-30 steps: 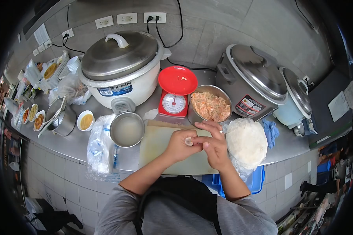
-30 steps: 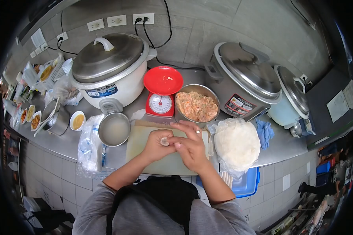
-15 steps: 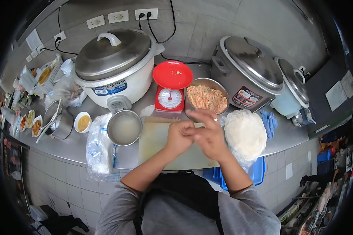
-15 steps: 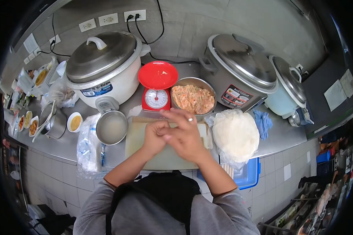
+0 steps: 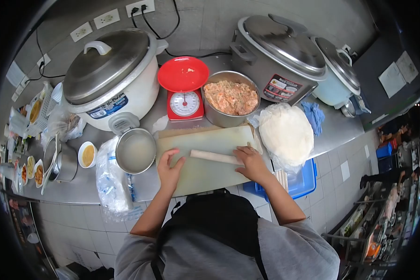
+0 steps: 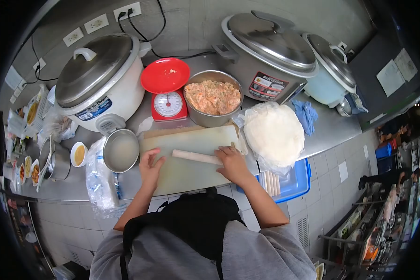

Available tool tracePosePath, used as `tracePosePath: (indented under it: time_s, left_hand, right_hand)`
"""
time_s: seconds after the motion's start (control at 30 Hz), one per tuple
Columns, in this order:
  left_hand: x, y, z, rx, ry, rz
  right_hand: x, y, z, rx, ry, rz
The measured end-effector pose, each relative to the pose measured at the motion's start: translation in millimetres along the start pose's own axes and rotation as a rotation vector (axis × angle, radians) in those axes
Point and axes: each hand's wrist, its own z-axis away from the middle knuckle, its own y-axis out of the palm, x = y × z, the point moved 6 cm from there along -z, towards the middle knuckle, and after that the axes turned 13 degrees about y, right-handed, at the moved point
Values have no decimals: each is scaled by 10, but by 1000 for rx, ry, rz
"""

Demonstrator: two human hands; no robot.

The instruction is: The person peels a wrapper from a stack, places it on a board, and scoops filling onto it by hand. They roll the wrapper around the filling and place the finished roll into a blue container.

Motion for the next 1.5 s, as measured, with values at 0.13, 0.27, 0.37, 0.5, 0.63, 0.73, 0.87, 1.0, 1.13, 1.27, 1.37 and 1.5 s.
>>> tracePosePath:
  time_s: [0.13,0.27,0.37,0.5,0.63,0.73,0.87,1.0,1.13,1.27,1.37,1.5]
  left_hand:
    - [40,-116,158,10,4,-4]
    - [-51,-84,201,49,24,-41]
    - [-65,-65,233,101,52,-86]
    - [-84,26,257,129,28,-35]
    - [-44,216,233,207,-17,14]
    - [-88,513,224,280,-13,10]
    - [-114,1057,322,377,8,-16]
    - [14,1612,482,444,19,-59]
    - [195,2157,562,354,61,-185]
    - [259,2210,585,292,118,-389]
    - [179,2257,593,279,120,-465]
    - [93,2339,608,226,123,-533]
  right_hand:
    - [383,196,-35,-77,-121,-51]
    - [506,417,-177,-98,-107,226]
    - [429,441,-288,8,-89,168]
    - [180,371,-412,457,19,-214]
    - [-99,179,79,796,141,-967]
    - [-478,-349,605,542,178,-1314]
    - [-1366,-1085,1544,-26,212,-1630]
    - [-2551,-1237,2238,-609,507,-1481]
    - [-4143,-370,2471,-654,926,-950]
    - [-4907,611,2267,-497,1079,-817]
    - [-5134,1092,2033,-328,1038,-546]
    - [-5366,1733,1838,-99,1156,-457]
